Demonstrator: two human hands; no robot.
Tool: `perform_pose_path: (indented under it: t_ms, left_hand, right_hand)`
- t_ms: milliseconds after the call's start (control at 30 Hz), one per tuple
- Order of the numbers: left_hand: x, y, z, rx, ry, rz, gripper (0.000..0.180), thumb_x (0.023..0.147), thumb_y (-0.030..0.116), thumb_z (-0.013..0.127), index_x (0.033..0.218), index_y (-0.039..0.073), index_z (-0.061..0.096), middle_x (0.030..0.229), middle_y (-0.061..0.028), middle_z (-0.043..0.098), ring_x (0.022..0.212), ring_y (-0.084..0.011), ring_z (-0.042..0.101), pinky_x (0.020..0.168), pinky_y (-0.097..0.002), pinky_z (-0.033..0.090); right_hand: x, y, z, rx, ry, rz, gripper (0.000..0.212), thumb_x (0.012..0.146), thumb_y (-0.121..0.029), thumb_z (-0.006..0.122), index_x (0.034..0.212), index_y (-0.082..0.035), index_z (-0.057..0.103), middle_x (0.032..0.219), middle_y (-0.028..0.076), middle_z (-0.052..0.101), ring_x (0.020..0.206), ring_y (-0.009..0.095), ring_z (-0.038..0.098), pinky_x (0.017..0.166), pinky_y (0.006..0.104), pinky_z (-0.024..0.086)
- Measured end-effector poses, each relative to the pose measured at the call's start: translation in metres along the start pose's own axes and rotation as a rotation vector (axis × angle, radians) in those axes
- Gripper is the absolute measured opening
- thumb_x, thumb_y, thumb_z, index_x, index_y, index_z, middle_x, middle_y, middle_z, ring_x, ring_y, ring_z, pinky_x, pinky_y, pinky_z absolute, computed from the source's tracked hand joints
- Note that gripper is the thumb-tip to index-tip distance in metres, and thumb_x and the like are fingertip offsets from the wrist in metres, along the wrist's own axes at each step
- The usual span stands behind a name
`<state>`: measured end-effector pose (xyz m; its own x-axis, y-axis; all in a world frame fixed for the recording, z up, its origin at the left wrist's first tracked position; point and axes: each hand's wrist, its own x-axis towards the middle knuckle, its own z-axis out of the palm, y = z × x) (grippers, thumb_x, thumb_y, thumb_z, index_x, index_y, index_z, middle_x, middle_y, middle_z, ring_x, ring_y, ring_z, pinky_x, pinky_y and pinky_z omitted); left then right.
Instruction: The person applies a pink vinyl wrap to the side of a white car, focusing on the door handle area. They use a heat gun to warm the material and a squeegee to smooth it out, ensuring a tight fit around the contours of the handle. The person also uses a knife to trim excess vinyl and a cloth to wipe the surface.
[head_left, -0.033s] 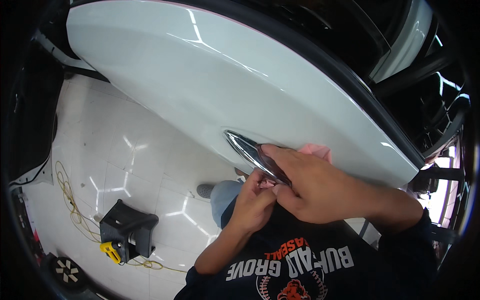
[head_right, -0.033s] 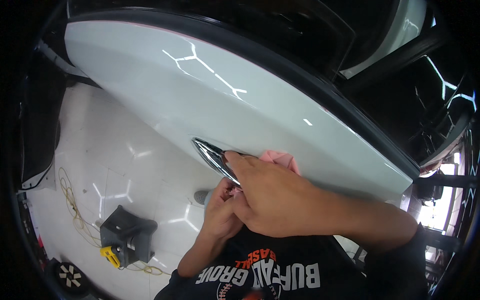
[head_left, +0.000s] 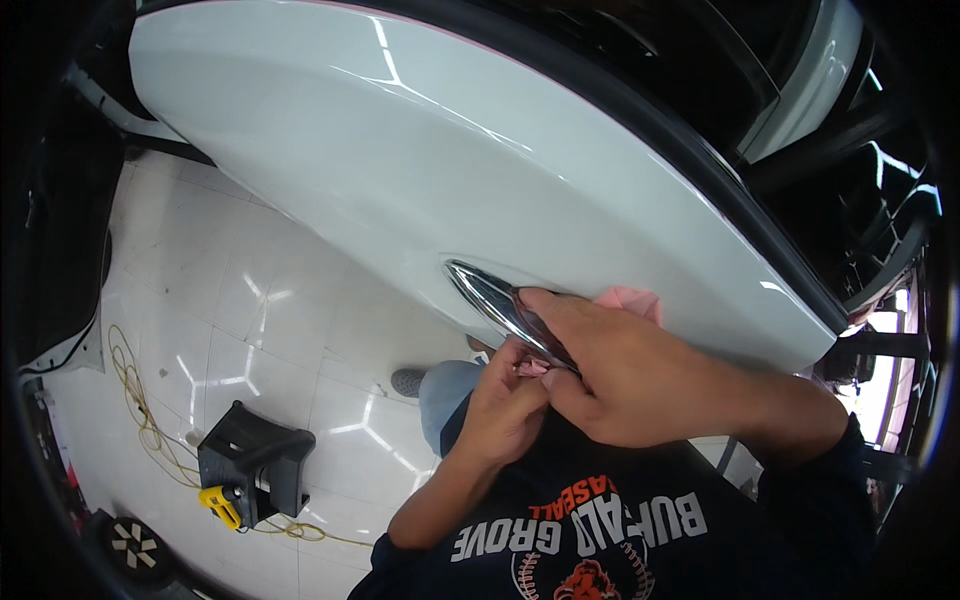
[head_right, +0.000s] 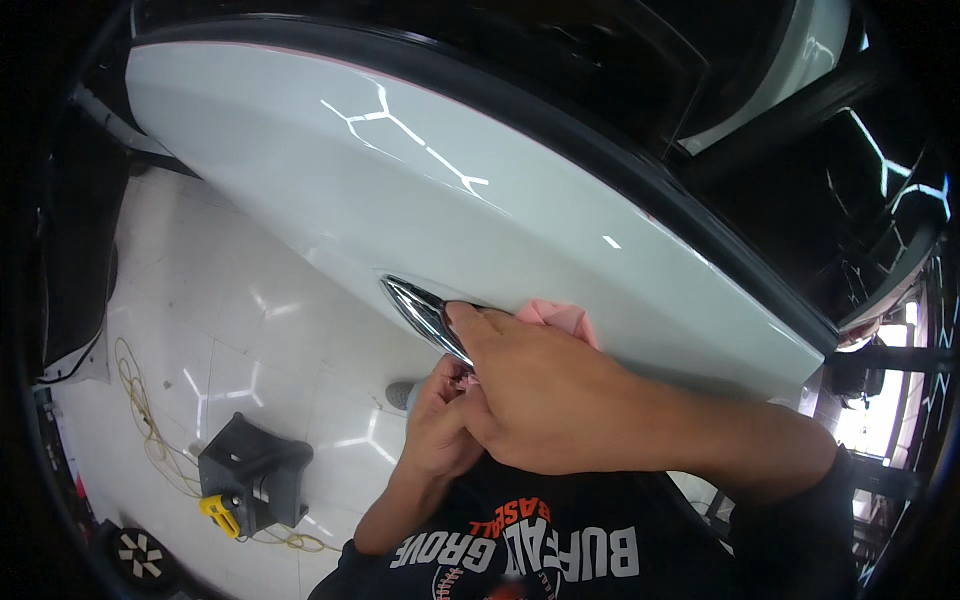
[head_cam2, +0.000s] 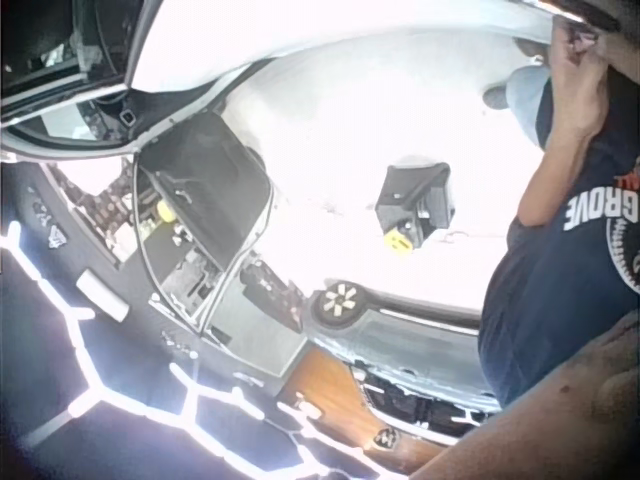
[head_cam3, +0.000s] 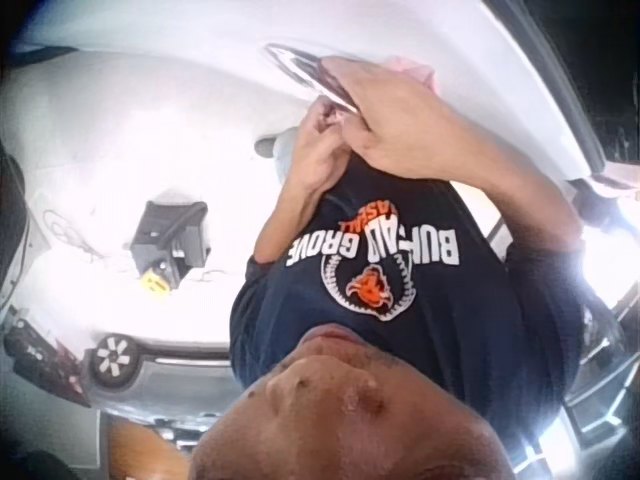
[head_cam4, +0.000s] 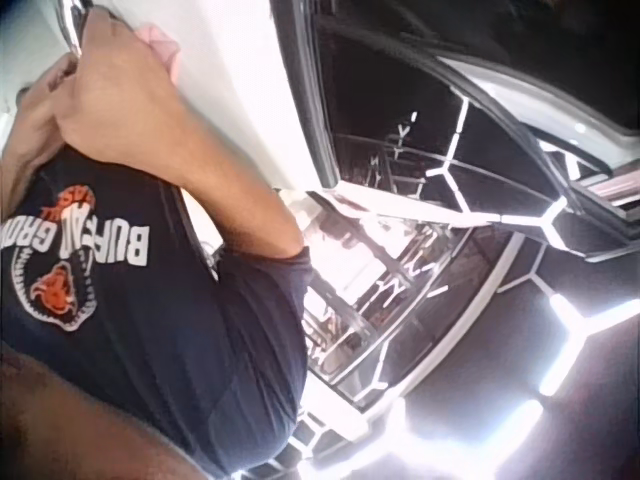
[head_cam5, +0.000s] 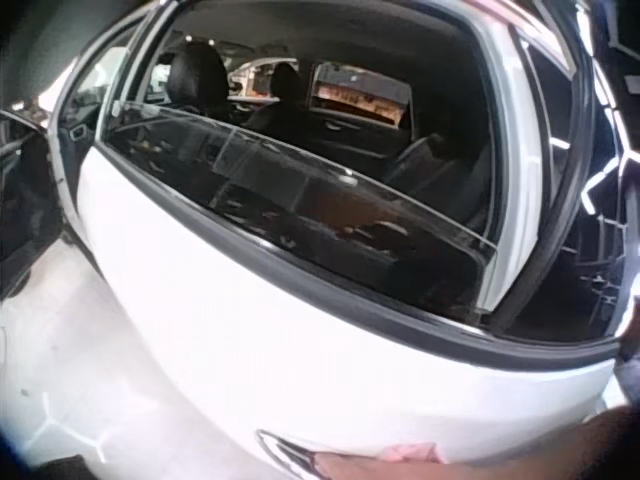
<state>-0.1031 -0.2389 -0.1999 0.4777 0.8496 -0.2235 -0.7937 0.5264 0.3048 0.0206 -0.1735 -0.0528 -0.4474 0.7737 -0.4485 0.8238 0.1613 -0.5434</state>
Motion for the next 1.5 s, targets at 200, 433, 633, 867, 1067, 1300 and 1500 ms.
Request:
perform_pose_path:
  t_ms: [200,433,633,867,1067,1300,1500]
  left_hand:
    - [-0.002,-0.001,-0.006,0.008,-0.006,-0.021,0.036,0.094,0.004,0.058,0.127,-0.002,0.047,0.120,-0.0127,0.060,0.109,-0.0211,0.062,0.095,-0.0359,0.050]
    - [-0.004,0.000,-0.003,0.021,-0.040,-0.015,0.038,0.095,0.007,0.058,0.130,0.001,0.045,0.127,-0.0130,0.058,0.114,-0.0207,0.060,0.097,-0.0364,0.049]
    - [-0.007,-0.003,-0.011,-0.083,-0.092,-0.027,0.041,0.093,-0.006,0.052,0.133,0.002,0.044,0.127,-0.0111,0.057,0.117,-0.0203,0.057,0.100,-0.0350,0.045]
    - [-0.008,0.008,-0.008,-0.034,-0.066,-0.101,0.043,0.095,-0.002,0.054,0.135,0.004,0.042,0.126,-0.0091,0.057,0.116,-0.0179,0.056,0.101,-0.0344,0.044]
    - [-0.015,0.013,-0.016,0.083,-0.066,-0.211,0.046,0.096,0.006,0.059,0.138,0.004,0.041,0.124,-0.0068,0.057,0.113,-0.0139,0.055,0.098,-0.0321,0.044]
    - [-0.020,0.029,-0.033,0.266,-0.216,-0.257,0.042,0.098,0.013,0.060,0.135,0.003,0.042,0.122,-0.0062,0.057,0.110,-0.0133,0.056,0.096,-0.0314,0.045]
    - [-0.017,0.035,-0.031,0.266,-0.223,-0.300,0.040,0.100,0.011,0.057,0.136,0.003,0.042,0.122,-0.0058,0.057,0.111,-0.0127,0.055,0.097,-0.0315,0.044]
  right_hand:
    - [-0.001,0.007,0.006,0.090,0.051,-0.062,0.055,0.089,-0.012,0.055,0.138,0.010,0.044,0.113,0.027,0.063,0.099,0.037,0.065,0.094,0.0446,0.042]
    - [0.001,0.000,0.003,0.185,-0.009,0.041,0.054,0.091,-0.015,0.053,0.139,0.009,0.044,0.110,0.023,0.065,0.100,0.031,0.063,0.093,0.0415,0.038]
    - [0.006,0.004,-0.002,0.145,-0.068,-0.001,0.053,0.094,-0.016,0.051,0.140,0.009,0.042,0.113,0.025,0.064,0.103,0.035,0.062,0.095,0.0409,0.038]
    - [0.003,-0.005,-0.005,0.145,-0.068,0.088,0.052,0.095,-0.018,0.052,0.139,0.008,0.044,0.102,0.021,0.067,0.099,0.030,0.064,0.093,0.0373,0.039]
    - [-0.001,-0.013,-0.003,0.316,-0.005,0.103,0.052,0.092,-0.013,0.059,0.138,0.007,0.043,0.077,0.008,0.065,0.075,0.017,0.062,0.084,0.0353,0.041]
    - [-0.001,-0.024,0.018,0.333,0.072,0.064,0.055,0.093,-0.010,0.058,0.142,0.006,0.038,0.083,0.006,0.065,0.078,0.013,0.061,0.077,0.0302,0.044]
    - [-0.004,-0.031,0.020,0.356,0.137,0.076,0.050,0.094,-0.009,0.055,0.140,0.007,0.042,0.107,0.017,0.067,0.093,0.023,0.065,0.085,0.0352,0.046]
